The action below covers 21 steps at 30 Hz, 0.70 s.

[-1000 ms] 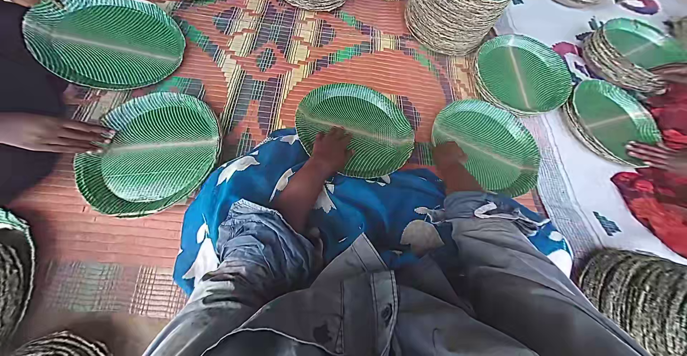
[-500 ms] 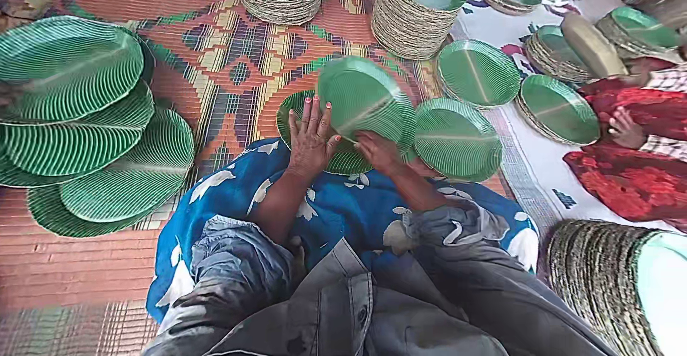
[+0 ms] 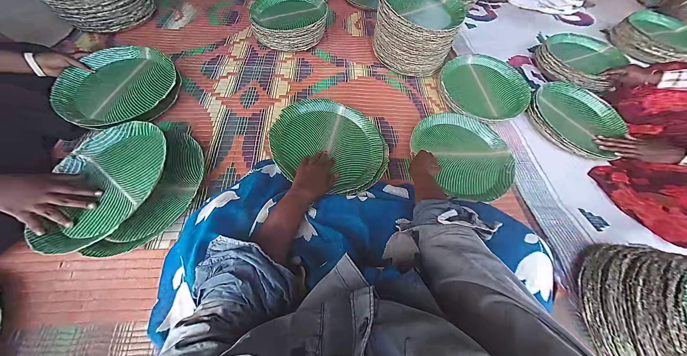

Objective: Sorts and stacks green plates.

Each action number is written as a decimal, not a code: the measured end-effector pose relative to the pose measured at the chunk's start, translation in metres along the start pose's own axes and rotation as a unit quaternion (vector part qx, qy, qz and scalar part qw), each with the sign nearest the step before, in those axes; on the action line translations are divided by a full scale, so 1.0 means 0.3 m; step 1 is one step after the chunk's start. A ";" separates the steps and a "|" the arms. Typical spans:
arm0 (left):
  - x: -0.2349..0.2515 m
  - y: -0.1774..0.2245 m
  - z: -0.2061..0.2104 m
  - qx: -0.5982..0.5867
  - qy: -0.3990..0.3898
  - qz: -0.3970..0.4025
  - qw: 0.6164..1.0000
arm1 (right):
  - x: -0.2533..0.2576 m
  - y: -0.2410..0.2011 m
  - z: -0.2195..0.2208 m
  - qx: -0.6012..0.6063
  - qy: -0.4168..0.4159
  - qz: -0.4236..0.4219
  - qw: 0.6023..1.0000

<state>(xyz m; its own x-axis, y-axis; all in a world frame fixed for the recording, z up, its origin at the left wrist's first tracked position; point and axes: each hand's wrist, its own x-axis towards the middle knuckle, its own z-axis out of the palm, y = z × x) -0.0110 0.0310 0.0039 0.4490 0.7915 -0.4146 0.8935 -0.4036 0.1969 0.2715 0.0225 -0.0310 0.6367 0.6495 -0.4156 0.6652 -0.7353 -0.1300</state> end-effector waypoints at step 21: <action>-0.061 0.001 -0.035 -0.052 0.031 0.009 0.998 | -0.292 -0.191 0.046 0.172 -0.086 -0.444 0.875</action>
<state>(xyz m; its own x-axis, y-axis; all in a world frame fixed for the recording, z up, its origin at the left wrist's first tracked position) -0.0187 0.0212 0.0209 0.4614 0.8130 -0.3552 0.8804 -0.3701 0.2965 0.1723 0.0051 0.0004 -0.1605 0.9772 -0.1388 0.6924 0.0113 -0.7214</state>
